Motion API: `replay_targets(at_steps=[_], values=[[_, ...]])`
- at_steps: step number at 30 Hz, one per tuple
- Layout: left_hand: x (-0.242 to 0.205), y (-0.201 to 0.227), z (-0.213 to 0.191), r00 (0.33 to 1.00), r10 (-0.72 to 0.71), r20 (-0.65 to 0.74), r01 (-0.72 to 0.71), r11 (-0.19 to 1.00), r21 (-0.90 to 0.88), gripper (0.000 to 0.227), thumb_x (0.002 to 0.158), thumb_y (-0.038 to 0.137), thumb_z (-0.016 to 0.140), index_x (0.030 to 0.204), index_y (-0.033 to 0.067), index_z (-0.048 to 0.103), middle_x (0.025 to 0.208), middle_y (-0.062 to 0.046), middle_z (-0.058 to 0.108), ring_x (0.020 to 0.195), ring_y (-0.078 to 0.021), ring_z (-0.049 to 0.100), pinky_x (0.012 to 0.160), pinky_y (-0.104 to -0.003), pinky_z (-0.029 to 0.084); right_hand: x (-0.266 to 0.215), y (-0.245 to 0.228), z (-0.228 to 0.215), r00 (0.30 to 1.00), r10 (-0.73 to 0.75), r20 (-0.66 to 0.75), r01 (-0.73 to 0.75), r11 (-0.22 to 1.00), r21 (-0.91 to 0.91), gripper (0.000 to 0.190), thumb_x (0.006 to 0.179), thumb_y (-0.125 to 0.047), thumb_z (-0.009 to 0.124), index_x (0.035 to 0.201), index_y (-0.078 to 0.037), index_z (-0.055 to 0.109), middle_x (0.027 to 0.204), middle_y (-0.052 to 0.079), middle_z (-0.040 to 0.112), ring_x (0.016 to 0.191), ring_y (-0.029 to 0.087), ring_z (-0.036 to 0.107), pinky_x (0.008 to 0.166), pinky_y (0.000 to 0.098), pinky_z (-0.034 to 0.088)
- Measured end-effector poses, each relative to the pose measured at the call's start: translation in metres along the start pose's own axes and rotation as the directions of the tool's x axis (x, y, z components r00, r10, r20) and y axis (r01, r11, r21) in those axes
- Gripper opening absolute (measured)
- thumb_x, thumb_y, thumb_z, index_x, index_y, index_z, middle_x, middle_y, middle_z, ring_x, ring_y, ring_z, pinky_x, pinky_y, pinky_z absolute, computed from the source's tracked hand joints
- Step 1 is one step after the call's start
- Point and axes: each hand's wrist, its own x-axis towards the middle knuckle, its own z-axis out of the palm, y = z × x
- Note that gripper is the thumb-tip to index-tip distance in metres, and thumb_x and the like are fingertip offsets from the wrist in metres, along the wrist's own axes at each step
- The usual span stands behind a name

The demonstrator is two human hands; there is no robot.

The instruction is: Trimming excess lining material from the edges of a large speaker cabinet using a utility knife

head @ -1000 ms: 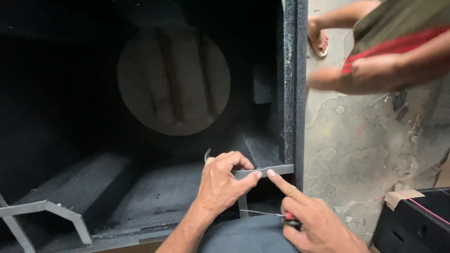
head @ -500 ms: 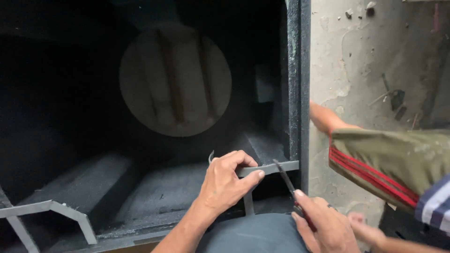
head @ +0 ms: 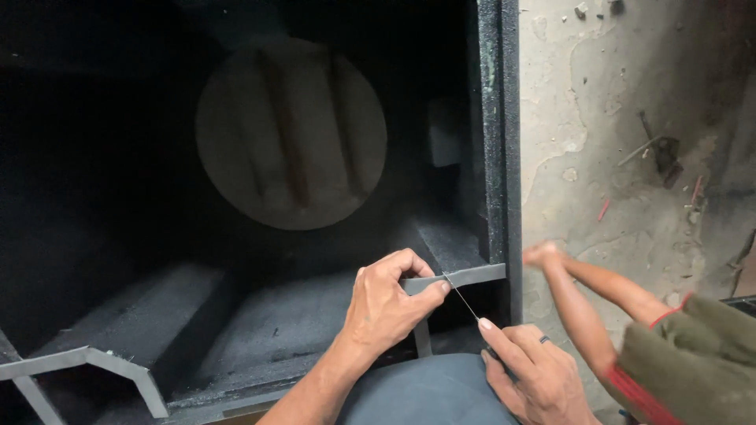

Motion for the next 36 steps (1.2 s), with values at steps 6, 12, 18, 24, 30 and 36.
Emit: replay_targets(at_steps=[6,12,18,24,30,36], values=[[-0.002,0.006,0.000,0.999,-0.033,-0.001,0.033,0.998,0.053,0.022,0.071,0.036,0.073,0.068,0.0183,0.061,0.064,0.008,0.058,0.053,-0.0099,0.042,0.057,-0.029,0.039,-0.004,-0.002,0.004,1.000,0.008,0.018,-0.007,0.998,-0.057,0.046,0.088,-0.012,0.066,0.132,-0.008,0.055,0.087,-0.001,0.059,0.059,0.016,0.053,0.051,0.0298,0.046],[-0.003,0.009,-0.003,0.997,-0.062,0.041,0.062,0.998,-0.019,0.022,0.074,0.032,0.072,0.067,0.0167,0.059,0.063,0.008,0.054,0.059,-0.0080,0.044,0.061,-0.026,0.041,-0.002,-0.010,0.005,0.997,0.072,-0.008,-0.072,0.997,0.001,0.047,0.088,-0.008,0.066,0.133,-0.009,0.055,0.083,-0.003,0.057,0.061,0.015,0.051,0.046,0.0309,0.040],[-0.002,0.013,-0.005,0.991,-0.109,0.080,0.107,0.994,0.032,0.019,0.072,0.036,0.070,0.071,0.0186,0.062,0.067,0.008,0.059,0.054,-0.0082,0.040,0.057,-0.027,0.038,0.011,-0.018,0.009,0.994,0.097,-0.054,-0.097,0.995,0.015,0.046,0.088,-0.005,0.065,0.134,-0.006,0.056,0.081,0.001,0.057,0.062,0.021,0.049,0.051,0.0336,0.043],[-0.006,0.018,-0.008,0.988,-0.119,0.098,0.118,0.993,0.017,0.020,0.074,0.035,0.071,0.072,0.0163,0.062,0.070,0.007,0.058,0.057,-0.0087,0.040,0.058,-0.026,0.038,0.027,-0.022,0.011,0.995,0.087,-0.044,-0.087,0.996,-0.009,0.049,0.088,-0.004,0.066,0.135,-0.006,0.055,0.079,0.002,0.052,0.062,0.021,0.047,0.050,0.0330,0.045],[-0.009,0.019,-0.007,0.990,-0.113,0.087,0.113,0.994,0.006,0.021,0.075,0.035,0.070,0.073,0.0160,0.062,0.066,0.006,0.053,0.053,-0.0085,0.035,0.054,-0.027,0.035,0.026,-0.023,0.013,0.991,0.050,-0.128,-0.054,0.998,-0.030,0.044,0.088,-0.001,0.065,0.131,-0.003,0.058,0.076,0.001,0.047,0.061,0.019,0.043,0.050,0.0312,0.044],[-0.012,0.018,-0.006,0.994,-0.089,0.060,0.089,0.996,0.002,0.021,0.076,0.035,0.070,0.072,0.0158,0.063,0.069,0.006,0.056,0.056,-0.0085,0.037,0.058,-0.026,0.037,0.010,-0.022,0.013,0.992,0.054,-0.112,-0.060,0.997,-0.044,0.048,0.086,0.001,0.066,0.133,-0.005,0.056,0.073,-0.001,0.042,0.057,0.018,0.040,0.045,0.0304,0.041]])
